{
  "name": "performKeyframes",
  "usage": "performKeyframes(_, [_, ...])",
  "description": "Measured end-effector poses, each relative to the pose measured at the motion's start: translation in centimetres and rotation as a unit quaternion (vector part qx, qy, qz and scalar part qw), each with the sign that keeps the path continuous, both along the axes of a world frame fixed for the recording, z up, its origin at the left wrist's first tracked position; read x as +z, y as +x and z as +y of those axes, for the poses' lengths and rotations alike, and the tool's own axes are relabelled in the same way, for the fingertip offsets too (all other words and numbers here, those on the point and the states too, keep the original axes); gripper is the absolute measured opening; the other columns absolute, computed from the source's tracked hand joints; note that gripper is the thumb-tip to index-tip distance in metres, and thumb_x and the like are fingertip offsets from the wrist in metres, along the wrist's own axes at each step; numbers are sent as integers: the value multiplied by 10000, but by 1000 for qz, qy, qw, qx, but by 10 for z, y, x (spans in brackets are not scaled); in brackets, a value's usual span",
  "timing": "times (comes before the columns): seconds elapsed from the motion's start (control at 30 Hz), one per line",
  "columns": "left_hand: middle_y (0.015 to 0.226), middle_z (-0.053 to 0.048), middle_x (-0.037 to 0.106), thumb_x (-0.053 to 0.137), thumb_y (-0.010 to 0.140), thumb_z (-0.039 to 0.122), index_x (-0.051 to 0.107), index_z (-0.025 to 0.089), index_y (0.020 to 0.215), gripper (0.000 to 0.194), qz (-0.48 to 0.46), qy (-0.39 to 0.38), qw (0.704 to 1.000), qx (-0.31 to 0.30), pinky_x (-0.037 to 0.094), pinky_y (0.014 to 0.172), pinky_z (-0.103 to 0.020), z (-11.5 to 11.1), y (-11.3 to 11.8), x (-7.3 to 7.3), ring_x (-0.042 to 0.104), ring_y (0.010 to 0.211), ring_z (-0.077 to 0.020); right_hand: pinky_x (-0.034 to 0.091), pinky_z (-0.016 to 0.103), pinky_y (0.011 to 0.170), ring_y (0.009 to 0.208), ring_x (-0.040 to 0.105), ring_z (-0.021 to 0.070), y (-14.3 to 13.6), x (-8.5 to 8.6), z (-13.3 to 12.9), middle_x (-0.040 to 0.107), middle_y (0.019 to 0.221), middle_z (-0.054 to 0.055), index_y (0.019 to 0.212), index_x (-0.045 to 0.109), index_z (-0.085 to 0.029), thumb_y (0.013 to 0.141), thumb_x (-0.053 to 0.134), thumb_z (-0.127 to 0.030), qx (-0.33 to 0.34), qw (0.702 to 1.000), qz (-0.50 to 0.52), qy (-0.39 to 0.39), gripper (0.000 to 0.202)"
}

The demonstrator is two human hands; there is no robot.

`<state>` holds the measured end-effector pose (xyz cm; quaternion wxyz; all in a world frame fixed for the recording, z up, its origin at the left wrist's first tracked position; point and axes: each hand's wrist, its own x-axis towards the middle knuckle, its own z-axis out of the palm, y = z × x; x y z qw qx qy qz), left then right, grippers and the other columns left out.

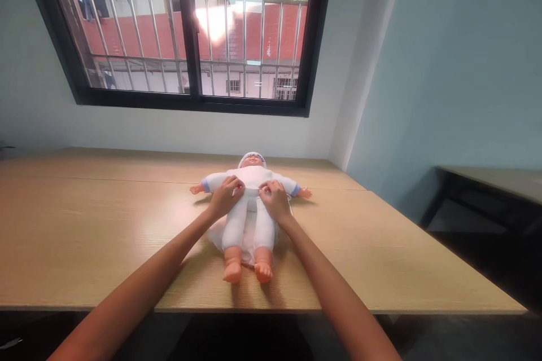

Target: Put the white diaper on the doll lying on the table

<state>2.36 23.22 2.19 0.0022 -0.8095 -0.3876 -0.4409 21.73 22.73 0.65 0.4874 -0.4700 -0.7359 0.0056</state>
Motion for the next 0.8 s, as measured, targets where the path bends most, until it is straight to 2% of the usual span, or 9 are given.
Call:
performKeyframes(0.2, [846,-33,575,441,919,131,510,212,799,161,2,3,1000,2,473,798,-345,-5,-1,1,554,861,-207,450,369,822,862,569,234,1,0,-3,606,817,45,815,636,-224,855,542,-234,7,1000,0,5,103])
performKeyframes(0.8, [858,-36,580,491,869,127,447,221,750,158,-26,-15,999,11,452,729,-328,-6,0,2,550,843,-205,443,364,794,861,551,240,2,-1,-3,599,814,46,787,553,-225,828,532,-249,-2,1000,-4,5,52])
